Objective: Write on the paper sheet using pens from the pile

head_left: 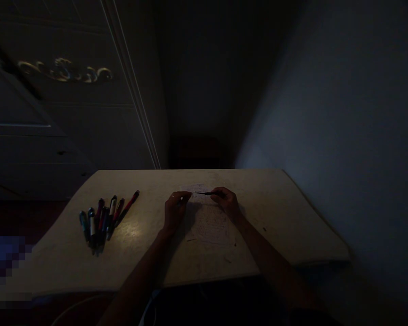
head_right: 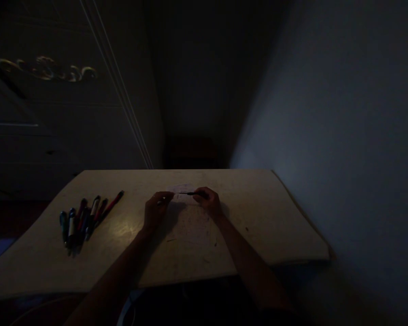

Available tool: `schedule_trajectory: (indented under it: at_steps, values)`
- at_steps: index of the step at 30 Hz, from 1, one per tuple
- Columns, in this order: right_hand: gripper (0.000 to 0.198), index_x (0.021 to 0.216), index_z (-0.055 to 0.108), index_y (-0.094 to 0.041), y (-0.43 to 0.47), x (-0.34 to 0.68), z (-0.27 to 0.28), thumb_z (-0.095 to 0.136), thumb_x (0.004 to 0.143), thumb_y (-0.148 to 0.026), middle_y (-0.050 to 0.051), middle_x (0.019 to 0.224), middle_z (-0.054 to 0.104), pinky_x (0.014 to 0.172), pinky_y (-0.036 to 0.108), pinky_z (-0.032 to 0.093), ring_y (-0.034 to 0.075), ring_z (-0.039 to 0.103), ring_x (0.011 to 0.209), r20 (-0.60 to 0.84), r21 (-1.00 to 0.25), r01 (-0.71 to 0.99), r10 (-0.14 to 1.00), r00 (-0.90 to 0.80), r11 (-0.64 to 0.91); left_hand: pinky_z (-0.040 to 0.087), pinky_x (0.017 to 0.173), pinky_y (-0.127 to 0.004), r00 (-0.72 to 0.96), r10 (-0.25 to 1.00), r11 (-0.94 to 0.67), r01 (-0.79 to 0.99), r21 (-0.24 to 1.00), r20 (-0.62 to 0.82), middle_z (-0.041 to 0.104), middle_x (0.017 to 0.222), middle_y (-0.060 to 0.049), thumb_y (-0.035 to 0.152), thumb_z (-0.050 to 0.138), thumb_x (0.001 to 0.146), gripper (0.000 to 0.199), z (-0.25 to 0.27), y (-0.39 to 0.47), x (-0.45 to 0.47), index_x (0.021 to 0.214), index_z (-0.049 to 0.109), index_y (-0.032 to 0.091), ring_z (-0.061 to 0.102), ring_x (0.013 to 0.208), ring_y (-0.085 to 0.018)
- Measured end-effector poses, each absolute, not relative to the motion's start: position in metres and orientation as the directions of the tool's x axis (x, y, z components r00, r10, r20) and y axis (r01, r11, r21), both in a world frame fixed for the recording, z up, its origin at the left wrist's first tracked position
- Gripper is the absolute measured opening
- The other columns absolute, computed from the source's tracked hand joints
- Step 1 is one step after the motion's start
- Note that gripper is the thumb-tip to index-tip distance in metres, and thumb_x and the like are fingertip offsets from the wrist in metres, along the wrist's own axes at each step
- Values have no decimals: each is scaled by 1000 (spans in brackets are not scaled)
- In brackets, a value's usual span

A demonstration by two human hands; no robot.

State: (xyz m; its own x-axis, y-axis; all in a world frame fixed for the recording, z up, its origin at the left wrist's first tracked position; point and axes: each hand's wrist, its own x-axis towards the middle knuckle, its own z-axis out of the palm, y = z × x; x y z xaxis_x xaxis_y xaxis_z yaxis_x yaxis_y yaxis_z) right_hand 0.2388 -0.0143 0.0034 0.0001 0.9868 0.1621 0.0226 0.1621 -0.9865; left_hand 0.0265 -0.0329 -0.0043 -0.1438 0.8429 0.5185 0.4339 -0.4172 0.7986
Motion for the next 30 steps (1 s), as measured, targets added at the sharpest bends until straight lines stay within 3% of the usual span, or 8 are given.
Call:
schedule_trajectory:
  at_steps: [30]
  values:
    - [24, 79, 71, -21, -14, 238, 0, 78, 65, -40, 2, 74, 67, 64, 29, 47, 18, 59, 69, 184, -982, 33, 983, -14, 185, 53, 67, -29, -138, 856, -411, 402, 819, 497, 71, 81, -5, 27, 63, 83, 12, -3, -32, 25, 84, 73, 21, 66, 73, -18]
